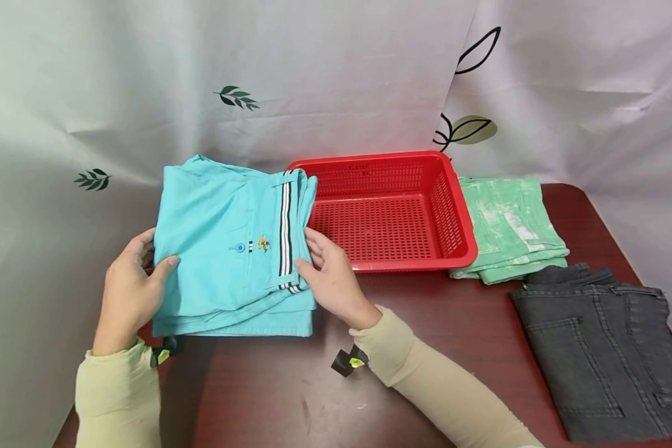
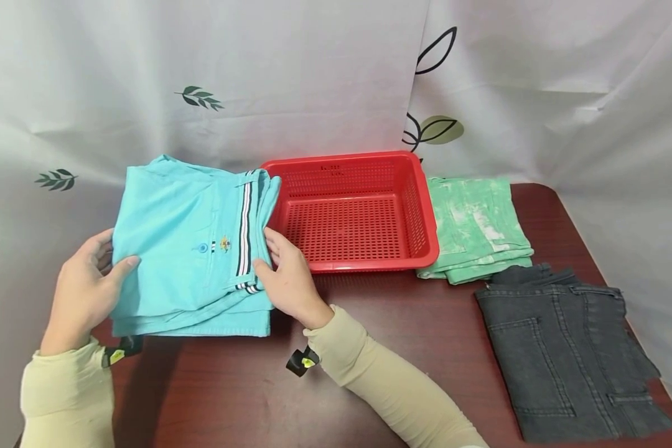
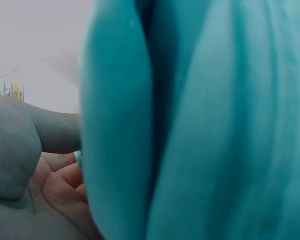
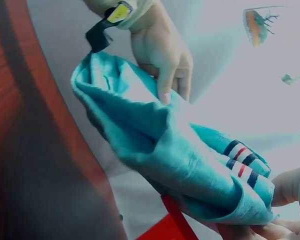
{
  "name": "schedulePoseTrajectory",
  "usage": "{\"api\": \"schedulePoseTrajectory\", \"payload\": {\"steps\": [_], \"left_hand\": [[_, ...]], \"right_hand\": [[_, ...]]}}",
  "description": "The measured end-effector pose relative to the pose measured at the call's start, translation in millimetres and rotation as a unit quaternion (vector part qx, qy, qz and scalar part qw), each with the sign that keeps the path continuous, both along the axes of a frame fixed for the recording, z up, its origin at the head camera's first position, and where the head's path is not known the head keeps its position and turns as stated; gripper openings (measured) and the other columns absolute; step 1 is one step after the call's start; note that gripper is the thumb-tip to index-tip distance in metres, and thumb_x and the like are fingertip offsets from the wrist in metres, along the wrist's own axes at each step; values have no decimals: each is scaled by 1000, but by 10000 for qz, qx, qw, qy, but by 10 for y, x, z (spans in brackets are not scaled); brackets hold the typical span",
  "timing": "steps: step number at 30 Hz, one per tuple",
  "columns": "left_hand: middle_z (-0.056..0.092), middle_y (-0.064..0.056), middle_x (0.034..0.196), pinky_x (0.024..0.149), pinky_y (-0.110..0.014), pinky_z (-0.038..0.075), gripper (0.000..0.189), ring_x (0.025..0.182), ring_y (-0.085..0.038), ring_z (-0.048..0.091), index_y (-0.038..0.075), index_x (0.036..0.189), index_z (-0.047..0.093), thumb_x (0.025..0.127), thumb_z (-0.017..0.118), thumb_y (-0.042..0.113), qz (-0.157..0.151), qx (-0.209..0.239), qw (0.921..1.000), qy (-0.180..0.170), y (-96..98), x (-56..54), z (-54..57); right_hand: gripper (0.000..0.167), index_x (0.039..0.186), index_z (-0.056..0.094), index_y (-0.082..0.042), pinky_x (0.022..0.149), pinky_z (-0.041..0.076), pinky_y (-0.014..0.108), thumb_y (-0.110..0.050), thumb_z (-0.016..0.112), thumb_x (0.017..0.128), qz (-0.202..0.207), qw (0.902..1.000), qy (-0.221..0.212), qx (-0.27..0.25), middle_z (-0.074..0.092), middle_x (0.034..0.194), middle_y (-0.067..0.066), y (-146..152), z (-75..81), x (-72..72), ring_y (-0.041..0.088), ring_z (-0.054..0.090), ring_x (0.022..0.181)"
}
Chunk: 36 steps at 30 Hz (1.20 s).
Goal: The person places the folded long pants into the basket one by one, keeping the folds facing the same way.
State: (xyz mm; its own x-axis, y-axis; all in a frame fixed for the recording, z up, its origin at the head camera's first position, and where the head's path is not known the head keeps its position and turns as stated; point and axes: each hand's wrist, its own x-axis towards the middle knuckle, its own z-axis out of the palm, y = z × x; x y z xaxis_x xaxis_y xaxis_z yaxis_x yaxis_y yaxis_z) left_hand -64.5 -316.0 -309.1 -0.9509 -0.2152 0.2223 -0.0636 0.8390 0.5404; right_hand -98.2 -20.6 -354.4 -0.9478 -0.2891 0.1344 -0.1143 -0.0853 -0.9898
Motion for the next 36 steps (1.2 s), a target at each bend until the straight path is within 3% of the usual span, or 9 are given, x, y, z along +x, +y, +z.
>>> {"api": "schedulePoseTrajectory", "payload": {"steps": [3, 6, 13, 20, 30, 36], "left_hand": [[54, -32, 135, 91, -60, 45, 59, 116, -46, 56, -3, 152, 37, 100, 61, 12, -47, 79, 9999, 66, 33, -6, 4], [55, -29, 136, 92, -51, 47, 58, 116, -43, 57, -2, 152, 38, 100, 61, 13, -43, 86, 9999, 95, 72, -5, 15], [57, -26, 136, 86, -19, 43, 59, 117, -40, 58, 1, 152, 40, 100, 63, 13, -107, 215, 9995, 192, 144, -6, 22], [59, -25, 135, 86, -21, 44, 59, 117, -37, 59, 2, 152, 41, 99, 64, 12, -179, 279, 9991, 271, 236, -30, 22], [60, -23, 134, 81, -11, 39, 59, 115, -34, 60, 3, 152, 41, 99, 64, 13, -421, 463, 9973, 380, 359, -73, 7], [60, -22, 134, 84, -11, 41, 60, 115, -34, 60, 3, 152, 41, 98, 65, 13, -525, 536, 9961, 459, 420, -113, 5]], "right_hand": [[58, 152, 36, 4, 104, 45, 35, 1, 58, 99, 10, 9999, -85, -101, 47, 150, 18, 41, 12, -13, 24, 50, 134], [58, 152, 36, 3, 104, 45, 35, 1, 58, 99, 7, 9998, -141, -126, 47, 150, 18, 81, 27, -30, 23, 50, 135], [57, 152, 36, 5, 101, 47, 34, 6, 56, 98, 104, 9990, -219, -386, 47, 150, 20, 176, 77, -74, 25, 51, 134], [56, 151, 35, 7, 99, 49, 32, 8, 54, 98, 224, 9986, -273, -405, 47, 149, 21, 293, 110, -128, 27, 52, 133], [57, 151, 37, 5, 96, 51, 34, 9, 55, 97, 181, 9984, -381, -367, 50, 148, 19, 490, 157, -196, 27, 55, 130], [59, 152, 35, 5, 95, 52, 36, 9, 55, 97, 231, 9973, -541, -433, 49, 148, 19, 587, 199, -227, 29, 57, 128]]}}
